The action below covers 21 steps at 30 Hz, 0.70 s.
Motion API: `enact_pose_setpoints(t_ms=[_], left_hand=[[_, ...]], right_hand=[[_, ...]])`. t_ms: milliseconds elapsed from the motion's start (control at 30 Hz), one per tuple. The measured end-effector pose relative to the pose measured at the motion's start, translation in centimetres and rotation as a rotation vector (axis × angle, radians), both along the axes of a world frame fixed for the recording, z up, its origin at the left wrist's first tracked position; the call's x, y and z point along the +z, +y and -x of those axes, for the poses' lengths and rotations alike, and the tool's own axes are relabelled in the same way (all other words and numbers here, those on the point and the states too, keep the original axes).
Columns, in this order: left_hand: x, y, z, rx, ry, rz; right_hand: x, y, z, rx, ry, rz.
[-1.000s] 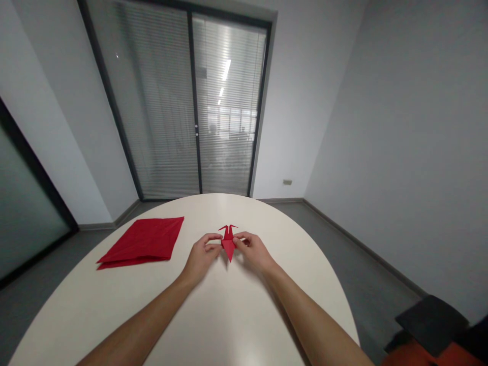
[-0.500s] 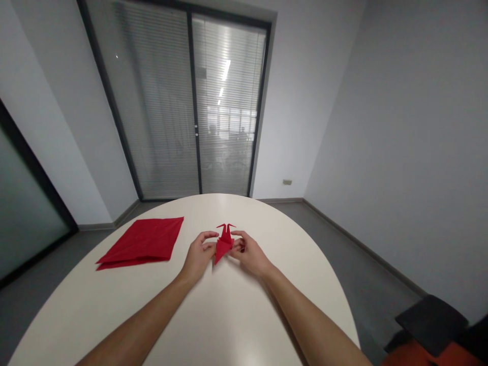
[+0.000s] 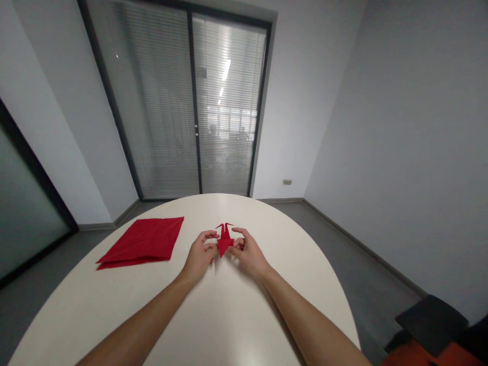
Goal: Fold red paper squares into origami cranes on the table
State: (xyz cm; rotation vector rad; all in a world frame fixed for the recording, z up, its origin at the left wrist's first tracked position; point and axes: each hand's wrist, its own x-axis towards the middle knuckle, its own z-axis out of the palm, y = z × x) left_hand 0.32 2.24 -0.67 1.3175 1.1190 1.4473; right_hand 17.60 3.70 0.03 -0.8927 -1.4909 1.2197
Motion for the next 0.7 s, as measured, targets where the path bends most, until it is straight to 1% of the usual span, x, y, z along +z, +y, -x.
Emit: enact_pose_setpoints(t_ms=[200,300,400,500,633,700], left_hand=[[0.05,0.0,-0.27,-0.035,-0.07,-0.018],[-0.07,0.17,-0.38,-0.052,-0.113,-0.023],[-0.12,0.3,-0.34,-0.088,-0.15,-0.007],[-0.09,0.38,-0.14,-0.108,-0.176,0.023],[-0.07,0.53,0.14,-0.107,-0.177,0.011],[-0.05,0.58,0.28,-0.096,-0.151,-0.001]], right_hand=[[0.33,0.05,0.22,0.015,0.027,-0.007],[0.36,-0.03,0.09,0.035,0.025,0.013],[0.38,-0.14,0.03,0.046,0.042,0.015],[0.45,-0.17,0.12,0.033,0.059,-0.017],[0.48,-0.02,0.16,0.036,0.001,-0.049],[0.47,0.12,0.13,0.012,-0.032,-0.067]])
